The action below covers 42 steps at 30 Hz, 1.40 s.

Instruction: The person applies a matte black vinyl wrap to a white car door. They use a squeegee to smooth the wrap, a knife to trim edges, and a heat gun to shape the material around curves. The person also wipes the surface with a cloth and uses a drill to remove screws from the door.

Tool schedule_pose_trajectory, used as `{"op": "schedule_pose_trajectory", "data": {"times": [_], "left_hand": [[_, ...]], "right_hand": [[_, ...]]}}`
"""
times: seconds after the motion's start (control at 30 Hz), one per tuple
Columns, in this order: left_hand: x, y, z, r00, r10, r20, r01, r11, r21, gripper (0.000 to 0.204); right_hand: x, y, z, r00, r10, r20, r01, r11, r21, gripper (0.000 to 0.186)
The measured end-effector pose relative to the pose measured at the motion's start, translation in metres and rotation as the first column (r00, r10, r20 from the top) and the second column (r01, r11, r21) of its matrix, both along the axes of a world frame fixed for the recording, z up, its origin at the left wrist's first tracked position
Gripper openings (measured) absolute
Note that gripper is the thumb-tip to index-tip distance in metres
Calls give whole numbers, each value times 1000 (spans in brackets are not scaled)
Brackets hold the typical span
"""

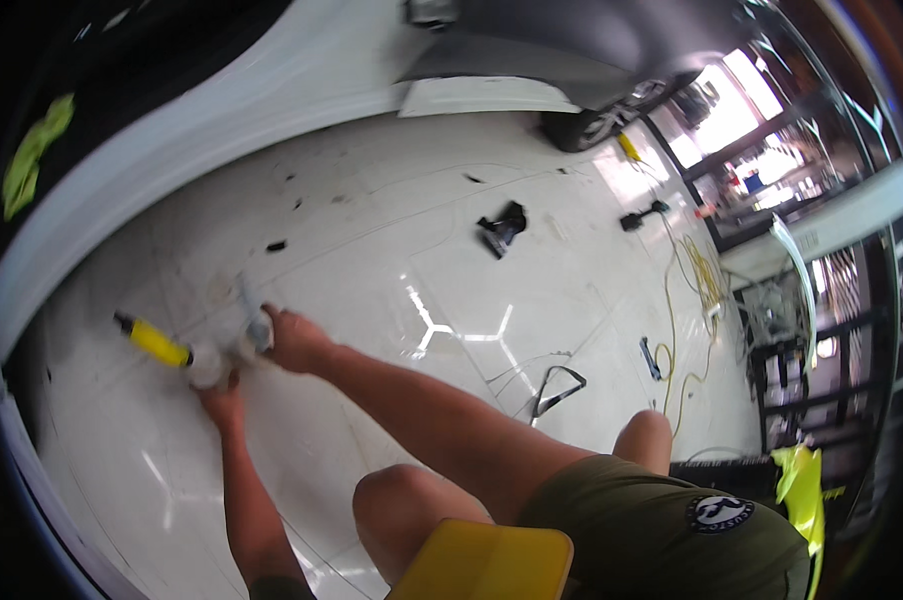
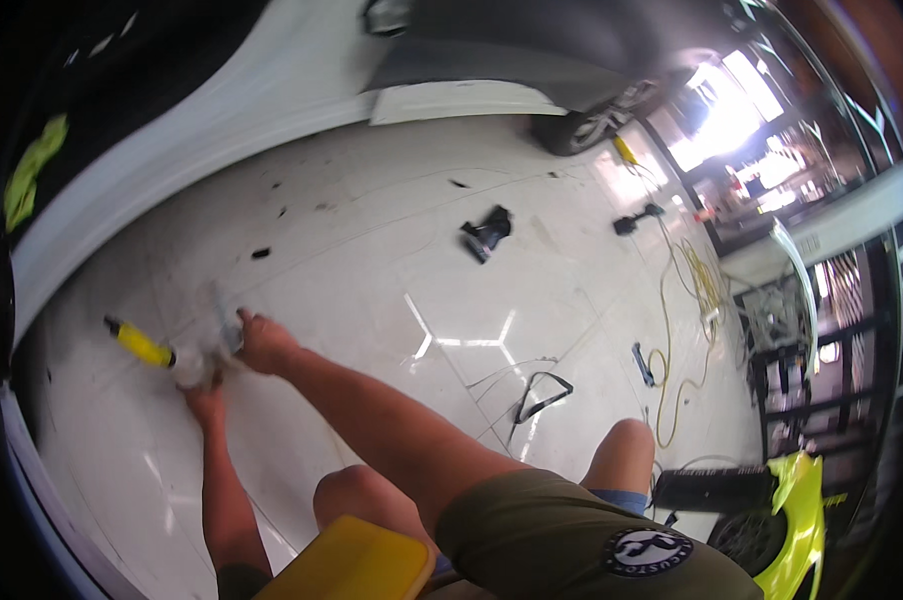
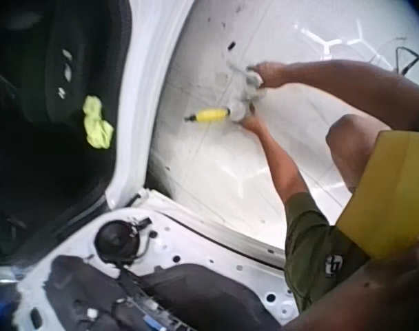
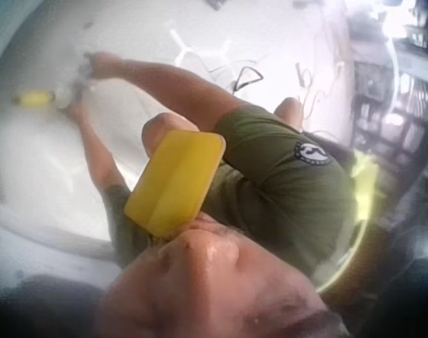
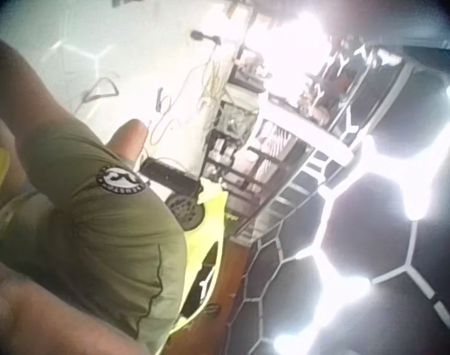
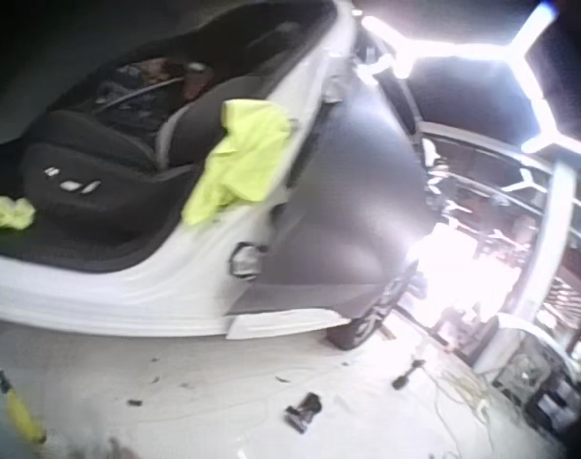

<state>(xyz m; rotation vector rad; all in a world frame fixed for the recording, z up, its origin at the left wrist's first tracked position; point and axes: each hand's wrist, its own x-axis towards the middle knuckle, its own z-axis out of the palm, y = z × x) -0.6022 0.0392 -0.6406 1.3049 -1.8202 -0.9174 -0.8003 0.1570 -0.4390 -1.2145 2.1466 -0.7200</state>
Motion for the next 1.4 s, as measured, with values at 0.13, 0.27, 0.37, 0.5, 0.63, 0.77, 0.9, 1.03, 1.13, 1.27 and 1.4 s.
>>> {"op": "schedule_pose_trajectory", "data": {"times": [0.13,0.27,0.37,0.5,0.63,0.77,0.9,1.03,1.13,1.27,1.4], "left_hand": [[43,-10,-3,963,-69,261,51,996,75,80],[53,46,-4,865,-136,483,24,973,230,78],[74,80,30,571,-353,741,167,934,316,47],[88,126,92,635,-527,564,67,765,640,42],[14,225,204,924,-352,150,-24,338,941,53],[-84,308,311,836,-503,219,-105,246,964,58],[-195,392,399,529,-774,349,-273,234,933,59],[-381,501,502,389,-832,395,-36,415,909,40],[-530,591,582,374,-885,279,197,369,908,46],[-621,632,602,272,-925,264,258,335,906,49],[-704,651,613,125,-952,281,288,306,907,47]], "right_hand": [[-34,57,48,986,161,45,-164,984,69,62],[-154,221,39,994,103,-47,-89,964,250,57],[-284,332,81,965,-48,-256,134,934,331,53],[-438,427,167,780,-602,-172,602,796,-54,47],[-511,527,200,609,-761,222,789,553,-269,39],[-495,633,194,546,-711,443,818,566,-99,40],[-447,764,205,-60,-612,789,929,255,268,40],[-402,908,246,-441,-573,690,847,-11,532,37],[-405,981,289,-527,-622,578,767,-57,639,36],[-509,1028,352,-468,-667,579,822,-89,562,34],[-679,1032,417,-108,-800,590,976,27,215,31]]}}
